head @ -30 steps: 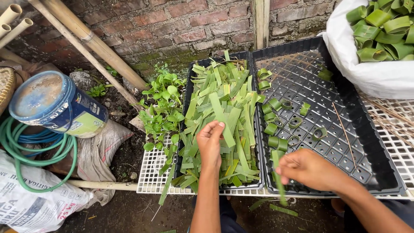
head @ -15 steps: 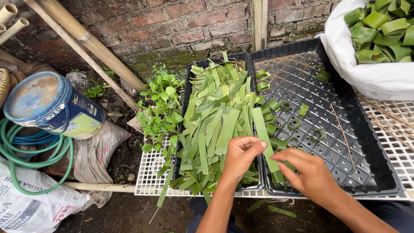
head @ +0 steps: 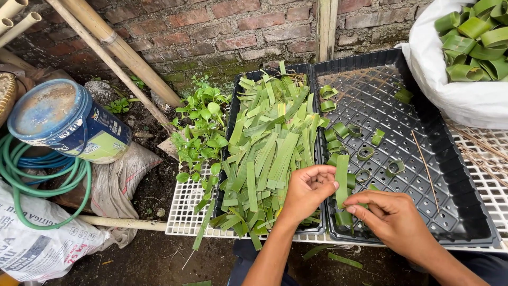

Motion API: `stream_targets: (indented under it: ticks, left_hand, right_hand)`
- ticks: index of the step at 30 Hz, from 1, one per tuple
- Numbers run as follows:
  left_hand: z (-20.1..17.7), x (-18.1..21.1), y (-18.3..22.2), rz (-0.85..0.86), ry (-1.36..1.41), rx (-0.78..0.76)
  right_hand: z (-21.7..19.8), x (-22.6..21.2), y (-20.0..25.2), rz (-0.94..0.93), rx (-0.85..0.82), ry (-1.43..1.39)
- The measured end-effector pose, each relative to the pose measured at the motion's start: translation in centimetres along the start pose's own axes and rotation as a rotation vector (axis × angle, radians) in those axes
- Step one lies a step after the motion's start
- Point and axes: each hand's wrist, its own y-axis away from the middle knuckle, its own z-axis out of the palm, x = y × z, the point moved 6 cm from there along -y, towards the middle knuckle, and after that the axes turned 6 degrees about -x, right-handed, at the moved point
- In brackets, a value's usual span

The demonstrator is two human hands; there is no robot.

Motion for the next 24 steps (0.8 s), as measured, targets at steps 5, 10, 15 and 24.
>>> stream_targets:
  ticks: [5,10,15,24]
  left_hand:
    - [1.0,1.6,0.4,0.142,-0.074,0.045]
    - [2.0,5.1,1.5,0.322,-0.284,0.065]
    - [2.5,4.4,2.1,0.582,-0.428,0.072]
    - [2.9,4.3,2.6,0.802,-0.655,0.112]
  right_hand:
    - [0.1,2.4,0.2,0.142,0.107,-0.124]
    - [-0.1,3.1,0.0,0.467,0.107,-0.383]
    - [-0.1,6.9,0.3,0.401,0.094,-0.49]
    - [-1.3,5.4,0.4,0.314,0.059,-0.383]
